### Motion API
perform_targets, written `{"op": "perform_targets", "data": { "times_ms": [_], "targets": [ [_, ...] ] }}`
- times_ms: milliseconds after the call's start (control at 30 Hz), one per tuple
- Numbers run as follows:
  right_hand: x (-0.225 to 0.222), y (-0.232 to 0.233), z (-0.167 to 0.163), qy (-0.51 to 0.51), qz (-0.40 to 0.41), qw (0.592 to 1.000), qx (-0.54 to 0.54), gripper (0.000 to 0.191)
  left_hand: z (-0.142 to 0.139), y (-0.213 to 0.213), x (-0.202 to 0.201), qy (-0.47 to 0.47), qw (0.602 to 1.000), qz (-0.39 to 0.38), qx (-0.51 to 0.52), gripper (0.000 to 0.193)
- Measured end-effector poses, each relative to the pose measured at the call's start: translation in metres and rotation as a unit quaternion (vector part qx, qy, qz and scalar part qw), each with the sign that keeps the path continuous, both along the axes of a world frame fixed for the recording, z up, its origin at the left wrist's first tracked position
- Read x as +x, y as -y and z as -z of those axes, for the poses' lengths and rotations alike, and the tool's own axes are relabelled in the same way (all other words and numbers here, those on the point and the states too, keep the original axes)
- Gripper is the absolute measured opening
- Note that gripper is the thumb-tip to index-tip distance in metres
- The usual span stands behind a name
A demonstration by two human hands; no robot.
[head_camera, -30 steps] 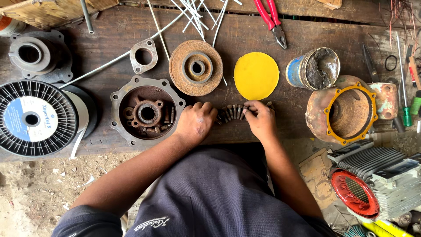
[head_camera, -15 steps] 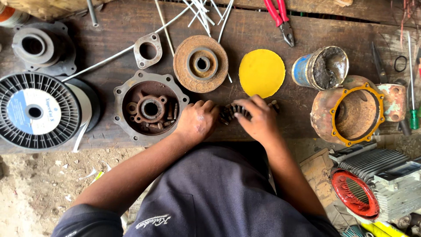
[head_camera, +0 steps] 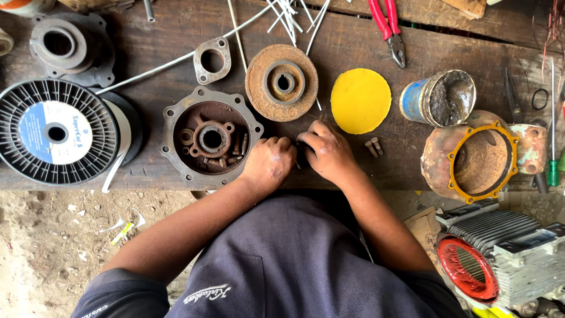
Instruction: The person removes bolts and washers from a motor endbell, then arranges them in a curved row on the workbench. The person also wipes hands with a rag and moves a rotor aside to access the fasteners.
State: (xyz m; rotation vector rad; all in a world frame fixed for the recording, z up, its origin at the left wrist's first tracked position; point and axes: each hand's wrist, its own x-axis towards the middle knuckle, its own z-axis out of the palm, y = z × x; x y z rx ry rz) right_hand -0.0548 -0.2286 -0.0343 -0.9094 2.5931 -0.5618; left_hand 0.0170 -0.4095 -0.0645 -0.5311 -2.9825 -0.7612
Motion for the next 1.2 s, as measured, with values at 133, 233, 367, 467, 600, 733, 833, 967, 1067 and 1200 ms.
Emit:
{"op": "perform_targets", "data": {
  "times_ms": [133,233,367,467,600,733,833,967,1067,1200],
  "targets": [
    [0.005,-0.010,-0.003,0.013,-0.018,1.000,0.002,0.030,0.000,0.000,0.000,-0.003,1.000,-0.002,0.006,0.008],
    [0.007,-0.014,-0.004,0.017,-0.013,1.000,0.004,0.028,-0.001,-0.001,0.001,0.004,1.000,0.008,0.002,0.008],
    [0.005,-0.013,-0.006,0.018,-0.006,1.000,0.002,0.029,-0.003,-0.003,0.000,0.002,1.000,0.010,-0.012,0.007],
    [0.005,-0.014,-0.009,0.019,0.002,1.000,-0.017,0.030,-0.005,-0.006,-0.002,0.010,1.000,0.015,-0.018,0.007],
    [0.004,-0.027,-0.015,0.018,0.036,0.994,-0.105,0.027,-0.005,-0.007,-0.003,0.015,0.999,0.033,-0.034,0.008],
    [-0.004,-0.054,-0.020,-0.019,0.097,0.987,-0.127,0.025,-0.008,-0.006,-0.005,0.030,0.998,0.043,-0.042,0.007],
    [-0.007,-0.073,-0.018,0.009,0.158,0.982,-0.108,0.030,-0.016,-0.001,-0.008,0.029,0.998,0.049,-0.041,0.010],
    [-0.003,-0.080,-0.012,0.044,0.169,0.977,-0.120,0.040,-0.042,0.018,-0.011,0.006,1.000,0.012,0.021,0.018],
    [0.000,-0.075,-0.011,0.058,0.172,0.976,-0.123,0.041,-0.071,0.051,-0.002,-0.007,0.995,-0.060,0.075,0.021],
    [-0.006,-0.071,-0.020,-0.017,0.136,0.984,-0.110,0.037,-0.113,0.109,0.018,-0.107,0.975,-0.177,0.077,0.027]
  ]
}}
